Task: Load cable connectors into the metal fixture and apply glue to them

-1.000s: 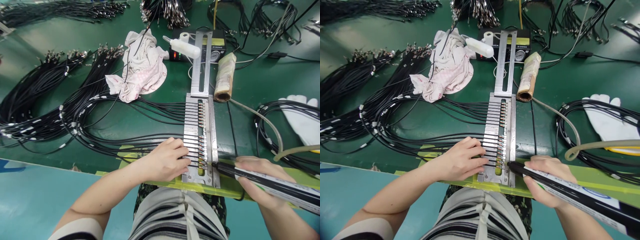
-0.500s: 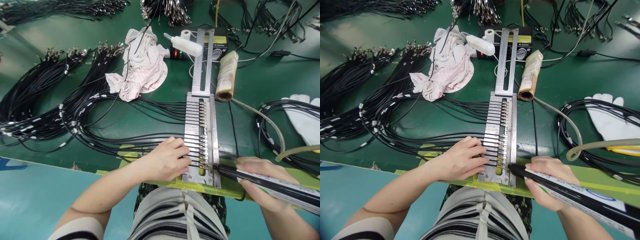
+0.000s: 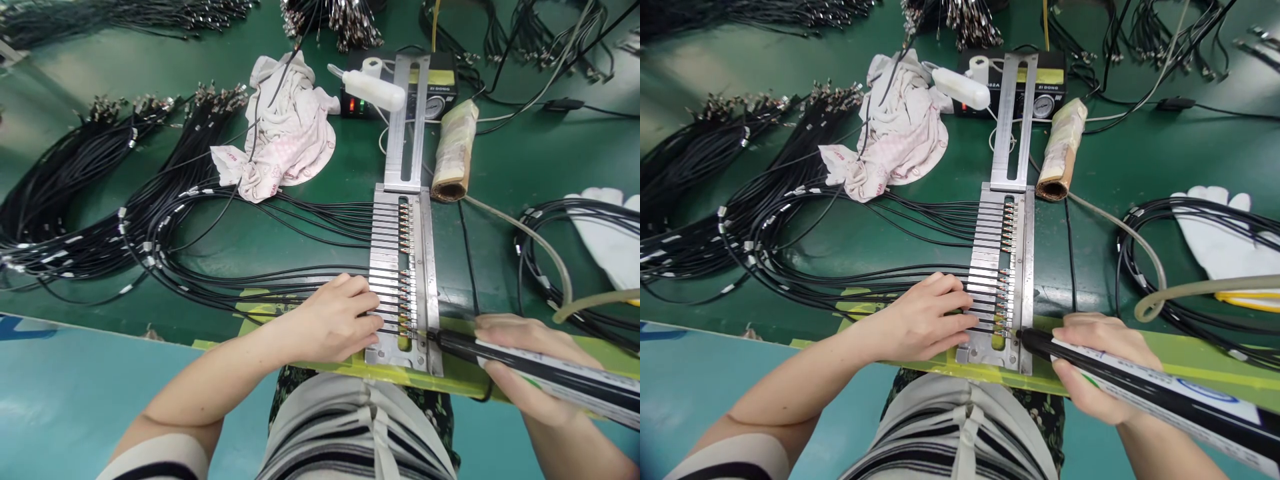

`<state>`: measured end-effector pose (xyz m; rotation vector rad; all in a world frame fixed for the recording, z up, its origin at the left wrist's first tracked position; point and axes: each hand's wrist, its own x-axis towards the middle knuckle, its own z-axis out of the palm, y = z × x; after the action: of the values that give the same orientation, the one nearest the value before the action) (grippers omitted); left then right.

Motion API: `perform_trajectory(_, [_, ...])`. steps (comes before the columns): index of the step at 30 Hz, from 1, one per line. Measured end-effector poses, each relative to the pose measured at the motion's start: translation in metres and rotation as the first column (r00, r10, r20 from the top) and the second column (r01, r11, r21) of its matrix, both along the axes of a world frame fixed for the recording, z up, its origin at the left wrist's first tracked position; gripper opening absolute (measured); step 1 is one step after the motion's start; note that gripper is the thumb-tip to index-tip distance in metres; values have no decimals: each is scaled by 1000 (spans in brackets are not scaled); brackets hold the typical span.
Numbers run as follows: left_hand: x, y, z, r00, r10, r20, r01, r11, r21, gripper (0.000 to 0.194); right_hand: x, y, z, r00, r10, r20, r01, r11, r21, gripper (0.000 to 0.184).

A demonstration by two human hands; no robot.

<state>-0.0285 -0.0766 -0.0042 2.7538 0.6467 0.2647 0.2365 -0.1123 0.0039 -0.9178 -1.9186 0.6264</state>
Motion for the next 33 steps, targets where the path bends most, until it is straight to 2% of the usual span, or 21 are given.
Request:
perform_trajectory(6, [0,0,0,1000,-1,-5,1,1000,7,25,-1,1,0,1000,13,-5,-13,1000,12,32])
perform_trajectory(14, [0,-1,1,1000,2,-1,-2,1000,-1,25,-1,0,-1,999,-42,-1,42,999,6,31])
perform_trajectory(22, [0,1,0,1000,-8,-1,8,1000,-8,27,15,-11,-20,989,-132,-60,133,991,12,39])
perform_trajectory(25, [-1,1,0,1000,-15,-2,15,1000,-4,26,15,-13,-19,980,-171,-103,173,985,13,36])
perform_trajectory(30, [-2,0,2,998,-60,33,62,996,-56,22,3,-5,-3,996,-9,-85,10,1000,10,31])
perform_trajectory(33, [-3,0,2,997,-72,27,73,995,-74,23,0,-2,1,998,24,-55,-22,999,32,31])
